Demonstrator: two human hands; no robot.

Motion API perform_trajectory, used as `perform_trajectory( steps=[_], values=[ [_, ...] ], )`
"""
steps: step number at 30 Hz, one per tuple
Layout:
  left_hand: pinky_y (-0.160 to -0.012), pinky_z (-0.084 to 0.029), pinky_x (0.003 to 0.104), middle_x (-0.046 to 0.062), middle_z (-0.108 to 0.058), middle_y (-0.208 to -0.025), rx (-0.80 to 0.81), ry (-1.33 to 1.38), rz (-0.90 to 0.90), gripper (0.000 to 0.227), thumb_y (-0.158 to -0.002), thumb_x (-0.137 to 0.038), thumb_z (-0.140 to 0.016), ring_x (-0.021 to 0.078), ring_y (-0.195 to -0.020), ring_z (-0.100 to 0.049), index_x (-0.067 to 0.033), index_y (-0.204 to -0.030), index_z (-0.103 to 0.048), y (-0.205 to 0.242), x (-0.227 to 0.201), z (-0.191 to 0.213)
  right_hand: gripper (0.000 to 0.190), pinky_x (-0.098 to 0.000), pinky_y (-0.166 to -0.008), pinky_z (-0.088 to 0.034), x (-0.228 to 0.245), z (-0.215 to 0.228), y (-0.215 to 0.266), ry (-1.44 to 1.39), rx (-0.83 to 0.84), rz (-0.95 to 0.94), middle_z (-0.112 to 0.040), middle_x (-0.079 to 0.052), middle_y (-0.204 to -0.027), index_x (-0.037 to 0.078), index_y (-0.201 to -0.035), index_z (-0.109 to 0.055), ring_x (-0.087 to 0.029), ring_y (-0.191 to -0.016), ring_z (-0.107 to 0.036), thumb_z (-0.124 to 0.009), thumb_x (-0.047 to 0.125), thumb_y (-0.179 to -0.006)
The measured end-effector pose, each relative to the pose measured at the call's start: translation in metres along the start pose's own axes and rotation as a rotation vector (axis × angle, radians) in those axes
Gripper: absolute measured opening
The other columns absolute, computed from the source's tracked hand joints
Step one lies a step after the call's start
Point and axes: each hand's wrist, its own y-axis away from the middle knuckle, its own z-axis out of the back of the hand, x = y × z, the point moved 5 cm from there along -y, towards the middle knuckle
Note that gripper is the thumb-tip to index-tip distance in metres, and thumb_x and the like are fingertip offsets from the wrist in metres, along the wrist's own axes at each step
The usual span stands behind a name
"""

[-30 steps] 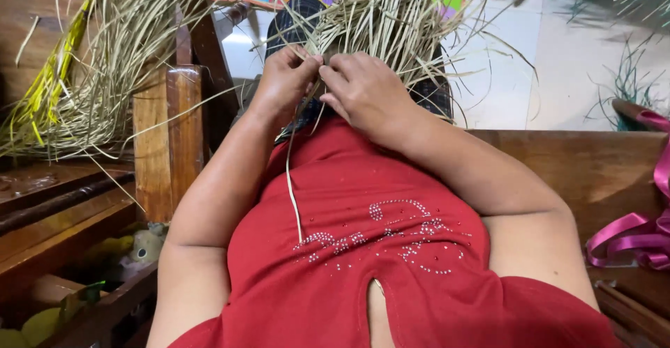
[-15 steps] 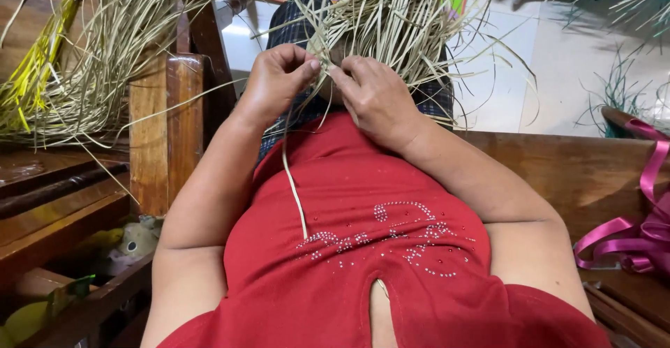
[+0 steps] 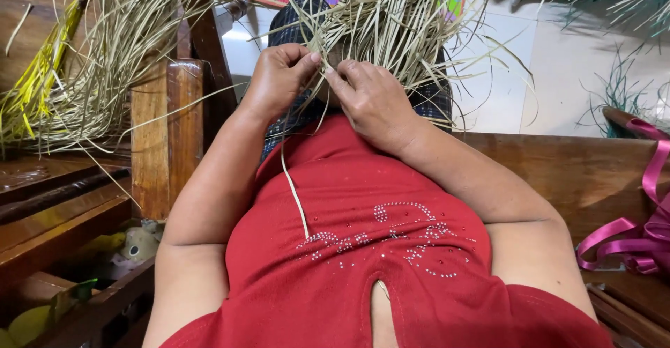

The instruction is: Weaving dried straw strands to create or repair a cap.

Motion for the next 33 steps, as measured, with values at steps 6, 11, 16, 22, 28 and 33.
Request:
perform_trajectory(
  steps=[6, 11, 16, 22, 28, 33],
  values=[
    [-0.046, -0.049, 0.019, 0.007, -0.062, -0.058, -0.172, 0.124, 0.028, 0.011, -0.093, -0.010, -0.079, 0.0083, -0.049, -0.059, 0.0004, -0.092, -0.075, -0.006, 0.013, -0.001, 0.027, -0.0393, -0.069, -0.049, 0.003, 0.001, 0.001, 0.120, -0.140, 0.063, -0.057, -0.015, -0.105, 0.000, -0.121, -0.067, -0.030, -0.085, -0.061, -0.053, 0.013, -0.102],
    [-0.049, -0.056, 0.018, 0.005, -0.063, -0.067, -0.205, 0.316, 0.108, 0.017, -0.089, -0.011, -0.081, 0.0065, -0.054, -0.061, 0.0037, -0.092, -0.072, -0.006, 0.025, -0.005, 0.026, -0.0410, -0.072, -0.050, 0.005, 0.003, 0.000, 0.101, -0.123, 0.049, -0.058, -0.016, -0.107, -0.001, -0.120, -0.067, -0.031, -0.089, -0.062, -0.056, 0.014, -0.102],
    [-0.047, -0.055, 0.022, 0.007, -0.060, -0.064, -0.217, 0.317, 0.064, 0.018, -0.089, -0.011, -0.081, 0.0094, -0.052, -0.059, 0.0042, -0.089, -0.071, -0.004, 0.017, -0.009, 0.027, -0.0402, -0.070, -0.049, 0.008, 0.006, 0.001, 0.146, -0.112, 0.057, -0.057, -0.016, -0.109, 0.000, -0.122, -0.067, -0.031, -0.088, -0.062, -0.055, 0.016, -0.103],
    [-0.042, -0.050, 0.023, 0.008, -0.056, -0.057, -0.240, 0.308, 0.010, 0.013, -0.088, -0.006, -0.076, 0.0111, -0.046, -0.059, 0.0038, -0.083, -0.069, -0.011, 0.016, -0.012, 0.028, -0.0411, -0.067, -0.048, 0.010, 0.003, 0.002, 0.165, -0.107, 0.073, -0.058, -0.017, -0.110, 0.000, -0.121, -0.067, -0.032, -0.087, -0.061, -0.056, 0.017, -0.103],
    [-0.044, -0.052, 0.023, 0.006, -0.056, -0.061, -0.273, 0.468, 0.084, 0.010, -0.087, -0.006, -0.075, 0.0097, -0.049, -0.059, 0.0028, -0.086, -0.069, -0.003, 0.022, -0.010, 0.030, -0.0426, -0.067, -0.048, 0.012, 0.003, 0.002, 0.124, -0.087, 0.064, -0.057, -0.018, -0.112, -0.002, -0.123, -0.067, -0.034, -0.086, -0.061, -0.056, 0.017, -0.103],
    [-0.046, -0.056, 0.023, 0.004, -0.058, -0.067, -0.265, 0.493, 0.095, 0.012, -0.088, -0.008, -0.076, 0.0099, -0.053, -0.061, 0.0004, -0.091, -0.069, -0.003, 0.023, -0.012, 0.032, -0.0446, -0.068, -0.049, 0.012, 0.008, 0.000, 0.088, -0.060, 0.059, -0.056, -0.019, -0.113, -0.003, -0.127, -0.065, -0.036, -0.088, -0.062, -0.058, 0.016, -0.102]
  ],
)
